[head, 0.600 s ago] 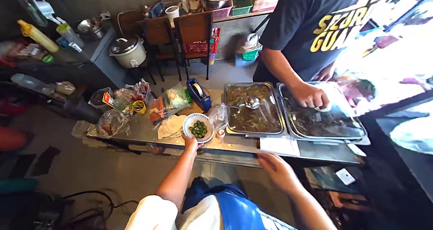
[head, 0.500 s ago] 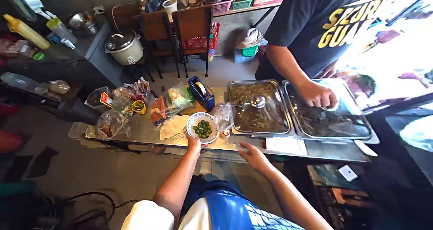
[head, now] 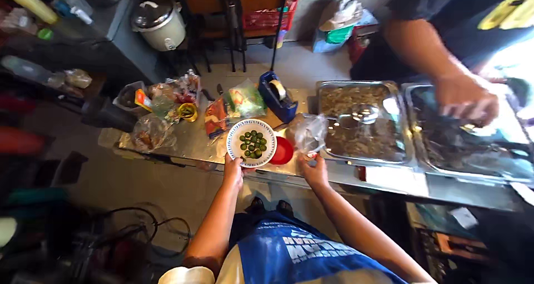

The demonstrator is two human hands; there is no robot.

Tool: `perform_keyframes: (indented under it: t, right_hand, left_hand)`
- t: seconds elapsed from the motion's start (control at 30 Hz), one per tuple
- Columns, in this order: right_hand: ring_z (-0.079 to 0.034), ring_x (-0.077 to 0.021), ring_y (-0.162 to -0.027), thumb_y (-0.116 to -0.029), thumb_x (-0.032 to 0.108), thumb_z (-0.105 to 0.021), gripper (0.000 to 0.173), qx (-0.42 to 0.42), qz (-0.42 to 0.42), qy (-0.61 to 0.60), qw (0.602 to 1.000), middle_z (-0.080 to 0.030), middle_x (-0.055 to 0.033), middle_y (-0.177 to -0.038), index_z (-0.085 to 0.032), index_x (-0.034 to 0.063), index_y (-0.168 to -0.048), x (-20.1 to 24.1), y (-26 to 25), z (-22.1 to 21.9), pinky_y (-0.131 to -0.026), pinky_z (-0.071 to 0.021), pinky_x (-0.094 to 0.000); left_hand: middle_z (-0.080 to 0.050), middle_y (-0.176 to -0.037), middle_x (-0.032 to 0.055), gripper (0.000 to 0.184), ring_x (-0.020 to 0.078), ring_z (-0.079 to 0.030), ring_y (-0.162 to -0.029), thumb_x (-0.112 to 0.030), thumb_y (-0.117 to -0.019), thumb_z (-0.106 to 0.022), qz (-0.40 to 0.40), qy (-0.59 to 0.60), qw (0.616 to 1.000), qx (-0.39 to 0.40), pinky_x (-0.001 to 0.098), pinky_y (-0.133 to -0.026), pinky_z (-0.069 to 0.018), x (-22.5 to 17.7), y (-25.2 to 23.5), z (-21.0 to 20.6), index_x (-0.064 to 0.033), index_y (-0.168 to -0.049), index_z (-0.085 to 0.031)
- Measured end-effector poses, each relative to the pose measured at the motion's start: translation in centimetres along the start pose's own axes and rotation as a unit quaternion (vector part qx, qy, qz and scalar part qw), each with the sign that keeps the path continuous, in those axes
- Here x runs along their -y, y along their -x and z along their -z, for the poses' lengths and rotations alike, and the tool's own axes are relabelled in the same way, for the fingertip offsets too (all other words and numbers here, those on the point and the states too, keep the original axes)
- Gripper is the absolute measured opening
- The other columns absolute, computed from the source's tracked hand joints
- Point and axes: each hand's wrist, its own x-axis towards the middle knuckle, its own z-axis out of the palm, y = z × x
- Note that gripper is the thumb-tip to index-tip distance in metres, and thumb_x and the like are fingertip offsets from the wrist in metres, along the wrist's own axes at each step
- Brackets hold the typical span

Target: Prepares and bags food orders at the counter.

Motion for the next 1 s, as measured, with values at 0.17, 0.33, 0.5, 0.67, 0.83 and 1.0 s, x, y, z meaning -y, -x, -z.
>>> perform_keyframes:
  t: [0.17,0.33,0.5,0.67,0.83,1.0]
  right_hand:
    - [-0.06,-0.0355,-0.124,-0.0965,0.026,-0.07,0.071,0.015,0.033,-0.036,0.999,-0.045,-0.0328,-0.147,-0.036,-0.0063,-0.15,0.8,1.0,-1.9,-0.1,-0.0541,-0.0446]
    - [-0.06,-0.035,-0.12,-0.0971,0.026,-0.067,0.062,0.017,0.076,0.003,0.997,-0.05,-0.0319,-0.139,-0.043,-0.0086,-0.143,1.0,3.7,-0.5,-0.1,-0.0528,-0.0434]
    - [-0.065,-0.026,-0.111,-0.0986,0.026,-0.066,0.05,0.102,0.209,0.009,0.973,-0.052,-0.0262,-0.139,-0.053,-0.003,-0.136,3.6,7.6,-1.2,-0.084,-0.0605,-0.034]
    - [-0.062,-0.0289,-0.121,-0.0976,0.028,-0.068,0.052,0.301,0.164,0.078,0.936,-0.051,-0.0245,-0.143,-0.053,-0.0006,-0.139,7.4,7.0,-6.3,-0.099,-0.0561,-0.0378]
    - [-0.055,-0.038,-0.13,-0.0977,0.025,-0.067,0.049,0.385,0.198,0.136,0.891,-0.049,-0.0268,-0.145,-0.055,-0.0006,-0.138,10.6,5.9,-12.2,-0.109,-0.0472,-0.0495]
    - [-0.055,-0.0409,-0.128,-0.0943,0.016,-0.07,0.047,0.439,0.196,0.143,0.865,-0.047,-0.0273,-0.145,-0.057,0.0001,-0.136,14.3,5.8,-18.5,-0.106,-0.0486,-0.0544]
  left_hand:
    - [-0.058,-0.121,0.029,0.051,0.0343,-0.07,-0.082,0.005,-0.1025,-0.036,-0.089,0.024,0.985,-0.145,0.0458,-0.065,-0.0614,-3.7,-0.9,7.3,-0.0046,-0.152,-0.027]
    - [-0.052,-0.13,0.0289,0.053,0.0351,-0.068,-0.091,0.005,-0.1028,-0.035,-0.152,0.077,0.956,-0.237,0.0461,-0.07,-0.0608,-3.8,-5.4,12.7,-0.0059,-0.154,-0.024]
    - [-0.048,-0.138,0.0285,0.055,0.0374,-0.066,-0.101,0.005,-0.103,-0.035,-0.161,0.127,0.939,-0.275,0.0479,-0.075,-0.0606,-4.5,-9.3,14.0,-0.0078,-0.155,-0.023]
    - [-0.046,-0.142,0.0262,0.056,0.0357,-0.063,-0.113,0.007,-0.1005,-0.036,-0.141,0.184,0.938,-0.259,0.0458,-0.086,-0.0596,-4.3,-11.9,14.3,-0.0052,-0.154,-0.026]
    - [-0.048,-0.143,0.021,0.042,0.0272,-0.058,-0.124,-0.015,-0.1084,-0.037,-0.124,0.195,0.952,-0.201,0.0376,-0.101,-0.0518,-4.8,-12.4,15.1,0.0001,-0.147,-0.032]
    - [-0.036,-0.153,0.0251,0.065,0.0332,-0.055,-0.12,0.002,-0.1002,-0.041,-0.131,-0.083,0.968,-0.198,0.0454,-0.096,-0.051,-2.4,-6.8,14.1,-0.0066,-0.159,-0.017]
